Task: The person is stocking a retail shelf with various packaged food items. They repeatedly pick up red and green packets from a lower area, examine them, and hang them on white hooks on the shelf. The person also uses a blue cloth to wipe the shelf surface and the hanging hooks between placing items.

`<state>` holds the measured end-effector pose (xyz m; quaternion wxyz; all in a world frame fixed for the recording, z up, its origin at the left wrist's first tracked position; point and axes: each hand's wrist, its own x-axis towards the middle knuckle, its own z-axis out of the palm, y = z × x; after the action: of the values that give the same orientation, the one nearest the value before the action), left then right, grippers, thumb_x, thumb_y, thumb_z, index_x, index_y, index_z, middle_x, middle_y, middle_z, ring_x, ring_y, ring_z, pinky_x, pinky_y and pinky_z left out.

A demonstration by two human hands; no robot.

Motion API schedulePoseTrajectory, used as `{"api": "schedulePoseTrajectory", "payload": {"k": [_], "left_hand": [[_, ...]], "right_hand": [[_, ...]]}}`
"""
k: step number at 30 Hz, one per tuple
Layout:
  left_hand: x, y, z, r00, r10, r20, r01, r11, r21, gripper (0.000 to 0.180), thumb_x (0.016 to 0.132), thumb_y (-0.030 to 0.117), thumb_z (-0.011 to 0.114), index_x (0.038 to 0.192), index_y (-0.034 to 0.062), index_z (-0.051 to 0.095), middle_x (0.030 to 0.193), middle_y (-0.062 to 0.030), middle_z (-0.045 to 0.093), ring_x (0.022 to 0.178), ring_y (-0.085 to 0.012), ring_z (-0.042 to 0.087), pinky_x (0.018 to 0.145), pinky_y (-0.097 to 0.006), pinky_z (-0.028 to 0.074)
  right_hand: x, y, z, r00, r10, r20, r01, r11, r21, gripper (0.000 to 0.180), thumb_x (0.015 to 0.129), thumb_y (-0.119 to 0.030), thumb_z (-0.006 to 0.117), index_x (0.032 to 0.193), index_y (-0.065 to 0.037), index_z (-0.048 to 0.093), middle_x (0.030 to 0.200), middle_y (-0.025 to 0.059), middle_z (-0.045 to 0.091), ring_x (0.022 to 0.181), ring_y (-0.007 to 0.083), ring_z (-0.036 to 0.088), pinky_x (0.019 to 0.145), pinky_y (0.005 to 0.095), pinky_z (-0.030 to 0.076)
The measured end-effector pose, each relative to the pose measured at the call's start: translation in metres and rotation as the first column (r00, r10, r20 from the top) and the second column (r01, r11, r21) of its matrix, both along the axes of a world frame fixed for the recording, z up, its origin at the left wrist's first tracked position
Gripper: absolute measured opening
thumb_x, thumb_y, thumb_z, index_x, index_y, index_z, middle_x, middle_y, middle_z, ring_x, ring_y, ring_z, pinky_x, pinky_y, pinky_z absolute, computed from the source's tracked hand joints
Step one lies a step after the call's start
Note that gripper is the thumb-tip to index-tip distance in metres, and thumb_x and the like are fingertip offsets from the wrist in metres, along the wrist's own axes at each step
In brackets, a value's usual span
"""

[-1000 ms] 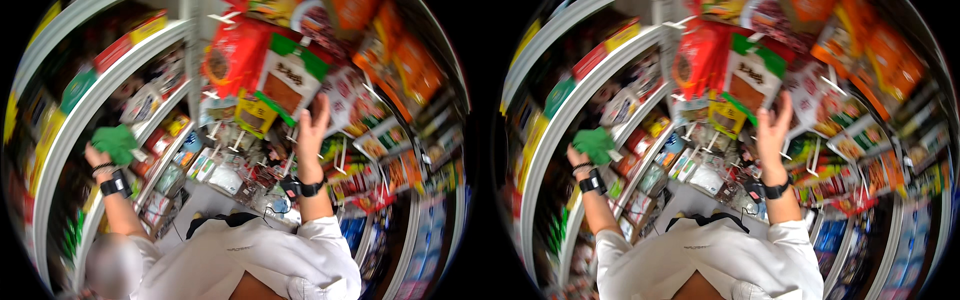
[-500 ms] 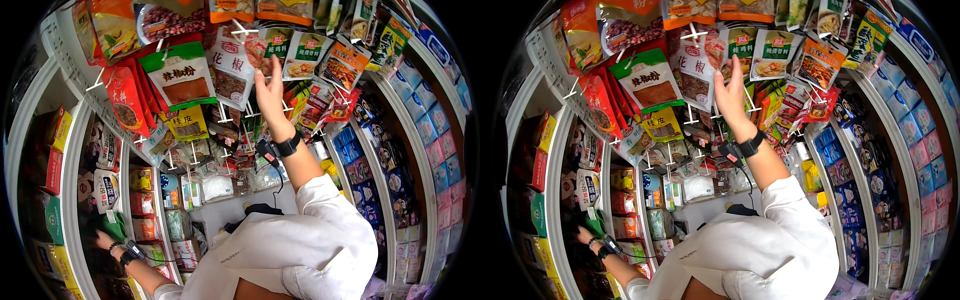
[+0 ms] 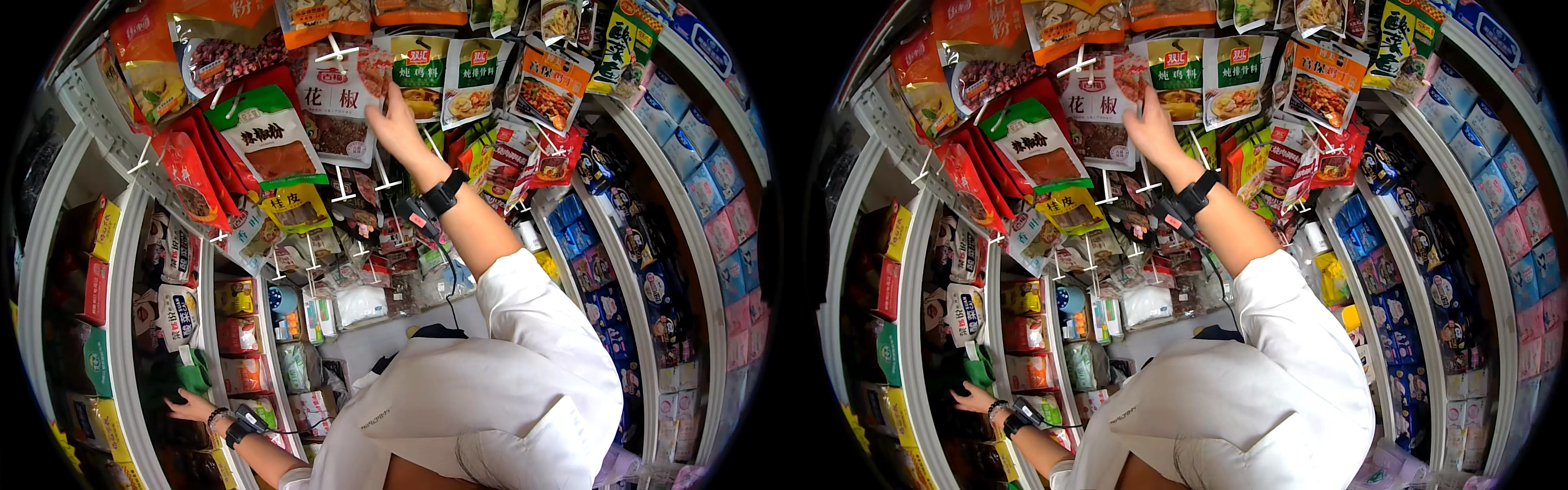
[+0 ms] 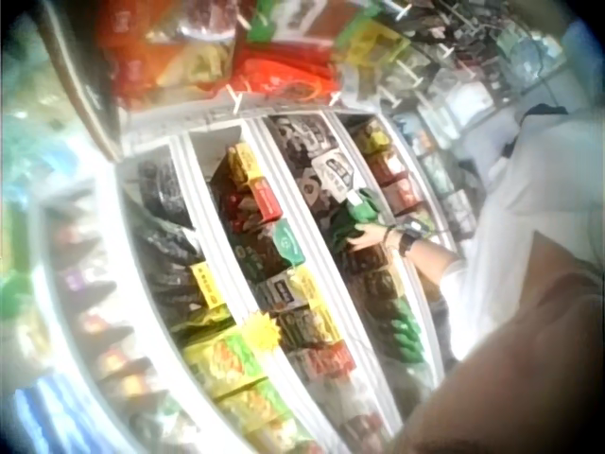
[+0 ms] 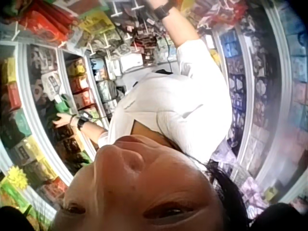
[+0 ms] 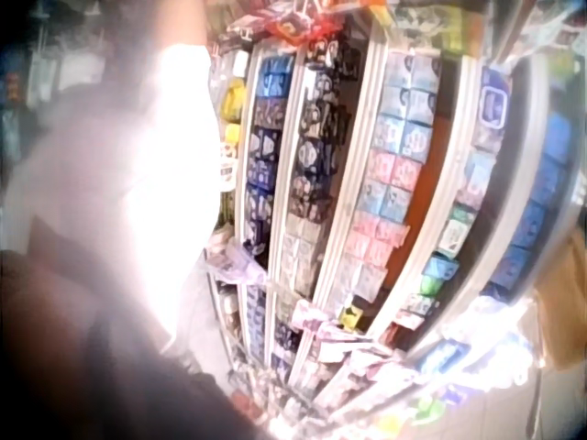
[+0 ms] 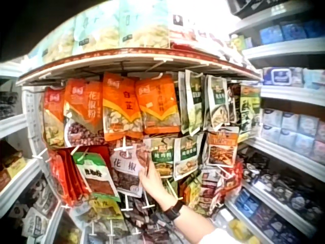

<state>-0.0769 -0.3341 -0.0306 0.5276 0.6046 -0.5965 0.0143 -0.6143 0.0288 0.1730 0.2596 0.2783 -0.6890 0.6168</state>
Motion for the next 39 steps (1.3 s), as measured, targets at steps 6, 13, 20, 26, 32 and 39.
{"api": "schedulePoseTrajectory", "payload": {"k": [6, 13, 20, 26, 32, 39], "left_hand": [[-0.034, 0.066, 0.018, 0.992, -0.070, -0.102, 0.069, 0.998, -0.015, 0.048, 0.085, 0.026, 0.053, 0.128, 0.0096, 0.042, 0.141, -0.0273, 0.014, 0.130, -0.0378, 0.020, 0.103, -0.043, 0.023], [-0.097, 0.136, 0.039, 0.947, -0.286, -0.147, 0.294, 0.955, 0.034, 0.045, 0.086, 0.022, 0.053, 0.128, 0.0098, 0.041, 0.143, -0.0226, 0.014, 0.131, -0.0352, 0.020, 0.102, -0.044, 0.025], [-0.172, 0.180, 0.068, 0.789, -0.567, -0.238, 0.583, 0.812, -0.003, 0.044, 0.087, 0.019, 0.052, 0.126, 0.0039, 0.041, 0.142, -0.0163, 0.021, 0.128, -0.0293, 0.027, 0.100, -0.040, 0.029], [-0.261, 0.225, 0.115, 0.469, -0.843, -0.262, 0.851, 0.511, -0.122, 0.042, 0.086, 0.008, 0.052, 0.126, 0.0021, 0.041, 0.142, -0.0118, 0.026, 0.124, -0.0217, 0.035, 0.099, -0.034, 0.031], [-0.349, 0.281, 0.185, 0.072, -0.995, 0.072, 0.995, 0.066, -0.076, 0.031, 0.085, 0.007, 0.050, 0.115, 0.0001, 0.050, 0.124, -0.0151, 0.048, 0.116, -0.0262, 0.045, 0.097, -0.035, 0.034], [-0.425, 0.263, 0.204, -0.038, -0.996, -0.084, 0.999, -0.041, 0.030, 0.042, 0.085, 0.014, 0.051, 0.124, 0.0010, 0.042, 0.120, -0.0151, 0.051, 0.113, -0.0260, 0.047, 0.096, -0.034, 0.034]], "right_hand": [[-0.029, 0.006, -0.002, 0.991, 0.130, 0.015, -0.130, 0.990, -0.048, 0.026, 0.082, -0.016, 0.054, 0.097, 0.006, 0.053, 0.063, 0.0096, 0.055, 0.058, 0.0110, 0.046, 0.053, 0.0273, 0.038], [-0.050, 0.004, 0.009, 0.996, 0.090, -0.016, -0.090, 0.996, 0.002, 0.024, 0.085, -0.017, 0.051, 0.092, 0.005, 0.055, 0.066, 0.0173, 0.055, 0.064, 0.0239, 0.051, 0.056, 0.0333, 0.041], [-0.029, 0.003, 0.003, 0.998, 0.069, -0.006, -0.069, 0.996, -0.065, 0.028, 0.087, -0.021, 0.048, 0.096, 0.004, 0.055, 0.076, 0.0240, 0.058, 0.074, 0.0365, 0.057, 0.063, 0.0386, 0.043], [-0.011, 0.005, 0.006, 0.988, 0.151, 0.040, -0.150, 0.988, -0.015, 0.049, 0.089, -0.027, 0.047, 0.124, 0.005, 0.035, 0.110, 0.0275, 0.053, 0.103, 0.0379, 0.053, 0.086, 0.0381, 0.041], [-0.010, 0.000, 0.001, 0.965, 0.262, -0.017, -0.261, 0.953, -0.150, 0.056, 0.085, -0.026, 0.054, 0.129, 0.001, 0.030, 0.123, 0.0237, 0.044, 0.112, 0.0349, 0.046, 0.093, 0.0379, 0.035], [-0.013, -0.004, 0.008, 0.995, 0.094, -0.028, -0.090, 0.987, 0.133, 0.048, 0.079, -0.023, 0.058, 0.116, 0.004, 0.043, 0.115, 0.0238, 0.044, 0.109, 0.0386, 0.041, 0.094, 0.0395, 0.033]]}}
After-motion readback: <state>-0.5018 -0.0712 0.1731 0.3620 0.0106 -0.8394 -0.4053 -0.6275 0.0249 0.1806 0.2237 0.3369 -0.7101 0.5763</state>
